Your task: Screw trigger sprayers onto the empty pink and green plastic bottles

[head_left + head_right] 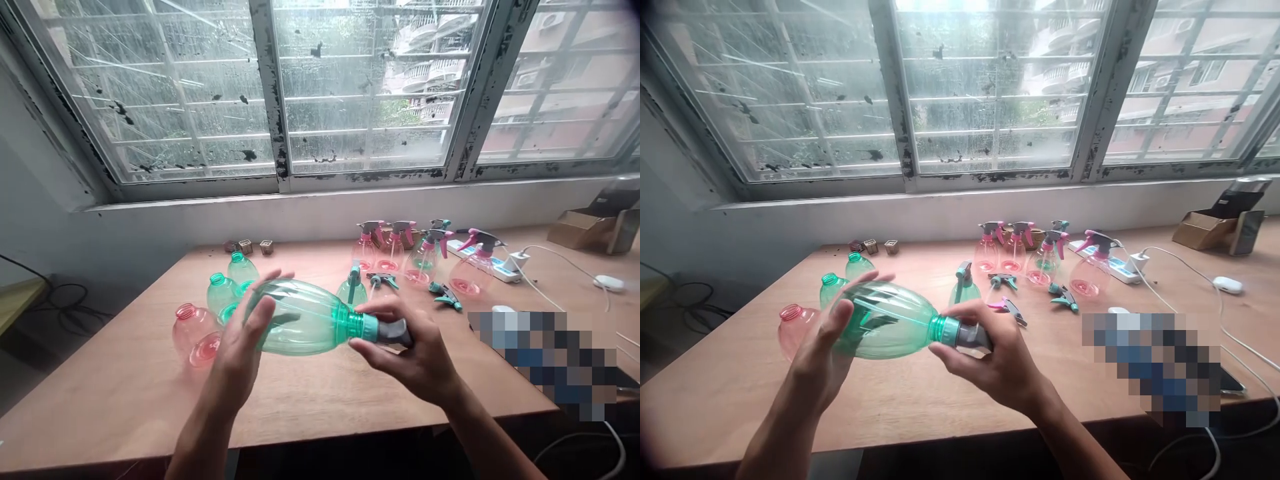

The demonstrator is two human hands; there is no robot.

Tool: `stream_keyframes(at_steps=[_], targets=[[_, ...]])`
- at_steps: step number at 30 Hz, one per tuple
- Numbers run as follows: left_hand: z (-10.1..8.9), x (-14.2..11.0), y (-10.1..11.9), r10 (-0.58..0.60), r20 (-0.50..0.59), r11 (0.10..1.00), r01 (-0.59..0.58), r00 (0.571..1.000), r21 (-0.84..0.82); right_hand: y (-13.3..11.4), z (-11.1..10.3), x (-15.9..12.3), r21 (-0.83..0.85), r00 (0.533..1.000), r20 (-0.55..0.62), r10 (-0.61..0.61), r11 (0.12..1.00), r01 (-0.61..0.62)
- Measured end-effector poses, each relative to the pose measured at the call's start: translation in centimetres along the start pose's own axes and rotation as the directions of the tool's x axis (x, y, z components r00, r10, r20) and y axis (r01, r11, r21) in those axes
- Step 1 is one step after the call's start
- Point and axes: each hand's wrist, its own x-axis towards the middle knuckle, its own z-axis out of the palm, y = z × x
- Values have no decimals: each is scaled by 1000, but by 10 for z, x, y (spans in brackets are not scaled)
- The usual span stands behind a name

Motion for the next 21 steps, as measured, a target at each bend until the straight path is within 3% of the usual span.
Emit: stream_keyframes(at_steps=[2, 4, 5, 7, 9, 12, 15, 17, 19, 21], targets=[[-1, -4, 2, 205, 8, 971, -204, 979, 121, 5, 6, 3, 336, 973, 58, 223, 914, -230], [-3, -9, 5, 393, 100, 881, -405, 914, 246, 9, 11, 6, 586, 913, 187, 362, 705, -399], [-5, -12, 7, 453, 160, 825, -480, 877, 297, 10, 12, 8, 642, 888, 242, 390, 622, -448], [-11, -16, 9, 492, 250, 749, -552, 834, 367, 11, 15, 10, 665, 869, 290, 401, 568, -484], [-18, -16, 7, 452, 243, 776, -513, 858, 367, 11, 16, 9, 644, 894, 242, 377, 626, -439], [-27, -10, -2, 319, 145, 910, -345, 937, 229, 7, 14, 4, 520, 954, 107, 279, 802, -293], [-34, -2, -13, 133, 92, 980, -145, 987, 136, 4, 9, -1, 213, 998, 2, 63, 975, -62], [-35, 2, -17, 63, 53, 992, -69, 997, 110, 4, 8, -2, 8, 996, -16, -91, 996, 91], [-34, 5, -16, 43, 36, 994, -46, 998, 95, 5, 10, -1, -32, 995, -2, -97, 995, 97], [-31, 5, -11, 66, 43, 991, -71, 997, 114, 7, 16, 2, 155, 996, 39, 75, 985, -80]])
